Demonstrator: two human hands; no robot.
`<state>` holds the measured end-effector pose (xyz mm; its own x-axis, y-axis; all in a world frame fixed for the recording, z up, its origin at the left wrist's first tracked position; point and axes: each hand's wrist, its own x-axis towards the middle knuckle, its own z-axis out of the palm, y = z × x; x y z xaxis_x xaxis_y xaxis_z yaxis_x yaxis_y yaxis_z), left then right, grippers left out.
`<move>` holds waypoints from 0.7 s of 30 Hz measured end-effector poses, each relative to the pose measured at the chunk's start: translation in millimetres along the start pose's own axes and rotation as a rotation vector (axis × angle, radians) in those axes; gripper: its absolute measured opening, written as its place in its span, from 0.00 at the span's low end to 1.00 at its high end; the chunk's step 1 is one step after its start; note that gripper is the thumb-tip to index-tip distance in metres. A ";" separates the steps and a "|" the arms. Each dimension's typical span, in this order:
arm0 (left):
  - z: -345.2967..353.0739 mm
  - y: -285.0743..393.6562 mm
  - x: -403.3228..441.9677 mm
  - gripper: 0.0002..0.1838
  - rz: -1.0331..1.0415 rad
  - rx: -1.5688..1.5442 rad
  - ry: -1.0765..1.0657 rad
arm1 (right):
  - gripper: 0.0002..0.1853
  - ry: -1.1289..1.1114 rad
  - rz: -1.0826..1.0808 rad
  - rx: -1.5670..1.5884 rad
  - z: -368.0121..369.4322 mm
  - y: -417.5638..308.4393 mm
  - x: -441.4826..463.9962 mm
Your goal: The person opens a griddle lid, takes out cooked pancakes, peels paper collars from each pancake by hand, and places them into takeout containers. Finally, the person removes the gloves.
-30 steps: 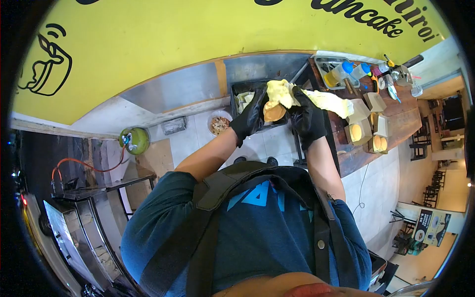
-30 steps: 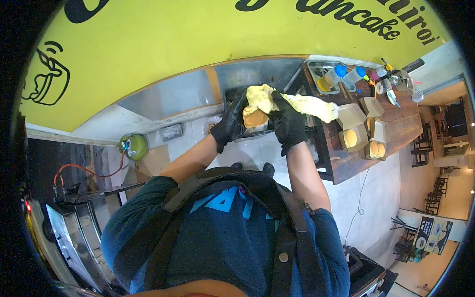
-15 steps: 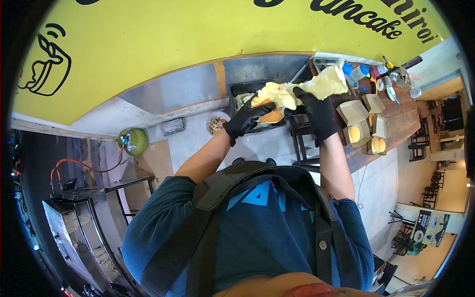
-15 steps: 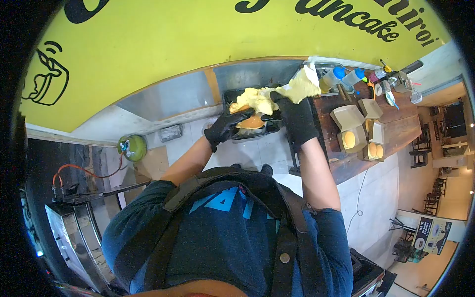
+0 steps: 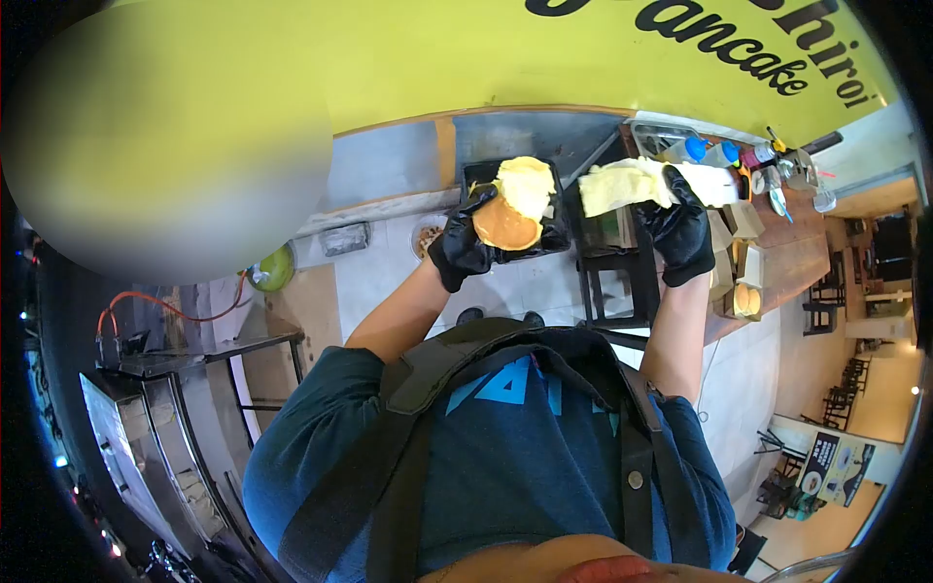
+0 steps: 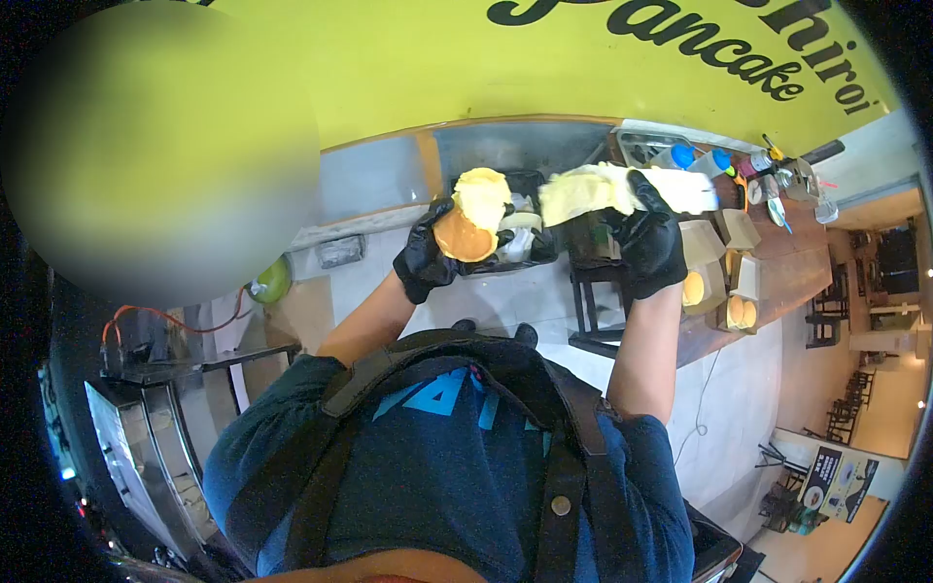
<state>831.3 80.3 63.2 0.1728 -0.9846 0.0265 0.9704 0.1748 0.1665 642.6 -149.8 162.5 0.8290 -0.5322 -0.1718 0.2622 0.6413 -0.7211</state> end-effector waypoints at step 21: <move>21.7 -10.9 15.9 0.27 -0.066 0.232 0.112 | 0.40 -0.155 -0.471 -1.181 -1.2 127.3 20.2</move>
<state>819.8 62.6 83.2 0.1405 -0.9851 -0.0990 0.9177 0.0920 0.3865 692.2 -79.6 66.4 0.8457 -0.4519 0.2839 0.0157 -0.5107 -0.8596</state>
